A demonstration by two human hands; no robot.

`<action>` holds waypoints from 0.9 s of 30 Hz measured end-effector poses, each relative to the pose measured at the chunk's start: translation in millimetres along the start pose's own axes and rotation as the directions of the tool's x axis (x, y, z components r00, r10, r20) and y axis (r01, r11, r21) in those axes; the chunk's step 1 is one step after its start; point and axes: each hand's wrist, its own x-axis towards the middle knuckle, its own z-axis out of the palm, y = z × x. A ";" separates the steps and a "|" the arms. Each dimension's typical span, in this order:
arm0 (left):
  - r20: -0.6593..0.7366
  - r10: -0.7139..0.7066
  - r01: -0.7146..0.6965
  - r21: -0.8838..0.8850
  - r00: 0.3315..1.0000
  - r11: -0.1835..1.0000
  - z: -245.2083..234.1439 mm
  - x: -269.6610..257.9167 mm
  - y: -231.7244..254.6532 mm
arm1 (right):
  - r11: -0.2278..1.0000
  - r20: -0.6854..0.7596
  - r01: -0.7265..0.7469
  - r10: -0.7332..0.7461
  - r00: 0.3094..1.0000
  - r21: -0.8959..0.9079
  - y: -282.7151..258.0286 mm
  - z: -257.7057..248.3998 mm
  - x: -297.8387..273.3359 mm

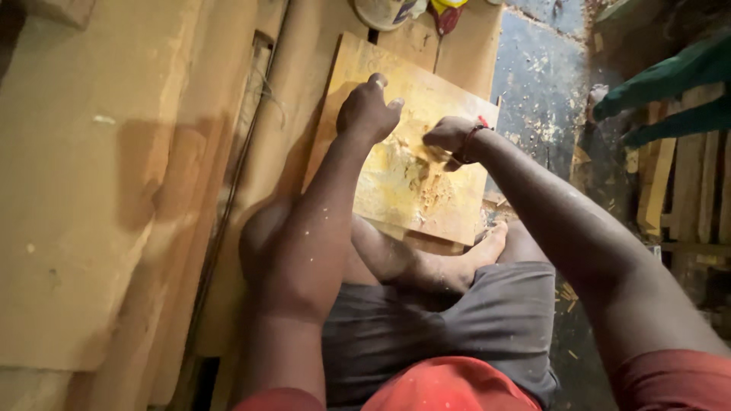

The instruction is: The person mixes a yellow substance on a square wooden board and spreads it across the surface using their hands and a small wooden scraper.

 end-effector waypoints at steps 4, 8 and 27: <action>0.000 0.005 -0.005 -0.006 1.000 1.000 1.0 2.9 0.7 | 0.912 0.098 -0.199 0.175 0.980 0.359 35.8 16.3 9.1; 0.009 0.008 -0.008 -0.017 1.000 1.000 7.7 4.6 1.4 | 0.667 0.211 -0.358 0.294 0.932 0.653 46.9 42.7 -2.2; -0.037 0.056 -0.052 0.090 0.998 0.995 39.5 26.2 -40.3 | 0.825 -0.483 0.528 -0.552 0.680 -0.199 74.2 60.7 -5.9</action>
